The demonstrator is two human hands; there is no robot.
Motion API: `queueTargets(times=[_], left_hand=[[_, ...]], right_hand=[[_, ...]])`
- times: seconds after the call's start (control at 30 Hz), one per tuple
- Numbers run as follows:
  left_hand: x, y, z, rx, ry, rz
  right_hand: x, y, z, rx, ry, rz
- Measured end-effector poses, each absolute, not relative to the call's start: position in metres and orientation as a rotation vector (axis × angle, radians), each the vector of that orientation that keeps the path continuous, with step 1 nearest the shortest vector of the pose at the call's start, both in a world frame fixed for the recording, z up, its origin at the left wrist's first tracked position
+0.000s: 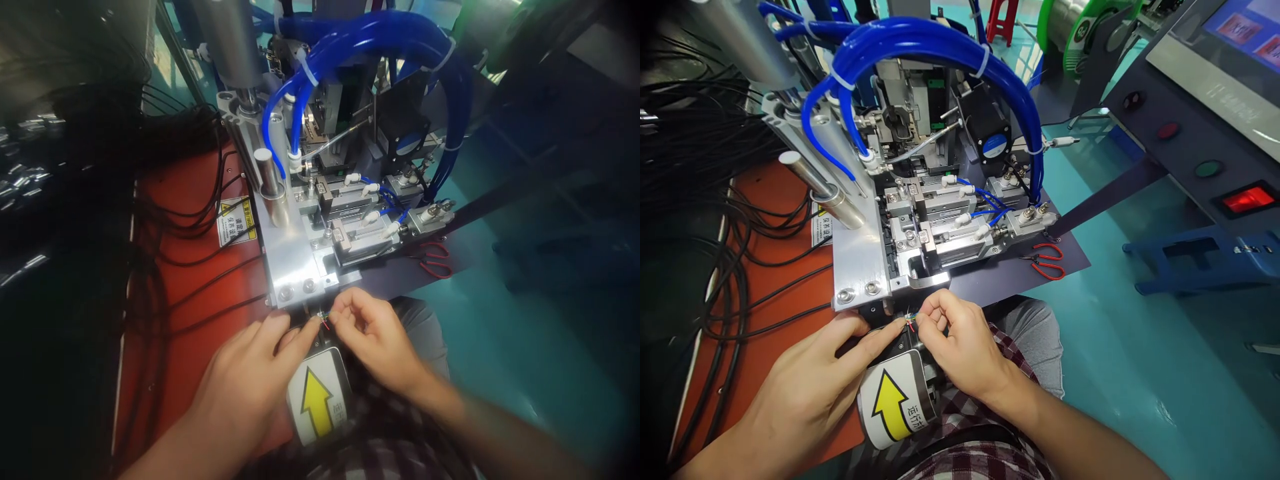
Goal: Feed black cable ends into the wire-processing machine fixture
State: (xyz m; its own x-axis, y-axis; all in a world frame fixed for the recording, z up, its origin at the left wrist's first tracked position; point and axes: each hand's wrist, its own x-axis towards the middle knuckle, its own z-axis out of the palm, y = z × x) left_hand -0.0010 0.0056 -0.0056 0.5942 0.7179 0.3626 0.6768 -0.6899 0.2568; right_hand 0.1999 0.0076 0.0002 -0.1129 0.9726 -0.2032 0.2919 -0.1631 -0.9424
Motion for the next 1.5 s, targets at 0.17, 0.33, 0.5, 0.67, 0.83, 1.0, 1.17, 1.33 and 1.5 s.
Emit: queueTargets(times=[0.17,0.33,0.5,0.67,0.83,1.0,1.17,1.33,1.5], left_hand=[[-0.001,0.006,-0.006,2.731,1.182,0.654],[-0.002,0.004,-0.004,2.723,1.178,0.660],[-0.002,0.004,-0.005,2.716,1.181,0.664],[-0.002,0.005,-0.006,2.705,1.163,0.671],[-0.002,0.004,-0.004,2.702,1.150,0.645],[-0.001,0.003,-0.005,2.713,1.165,0.648],[-0.002,0.004,-0.006,2.719,1.161,0.642],[-0.002,0.003,-0.006,2.721,1.166,0.668],[-0.001,0.004,-0.007,2.715,1.172,0.675]], right_hand=[[0.204,0.008,0.001,-1.501,-1.267,1.410],[0.200,0.008,0.001,-1.509,-1.253,1.411],[0.196,0.010,0.000,-1.485,-1.305,1.340],[0.196,0.009,-0.001,-1.441,-1.392,1.298],[0.196,0.007,-0.003,-1.429,-1.427,1.309],[0.195,0.008,-0.005,-1.422,-1.394,1.348],[0.193,0.008,-0.002,-1.407,-1.310,1.430],[0.190,0.008,0.000,-1.437,-1.194,1.479],[0.190,0.009,0.000,-1.458,-1.163,1.486]])
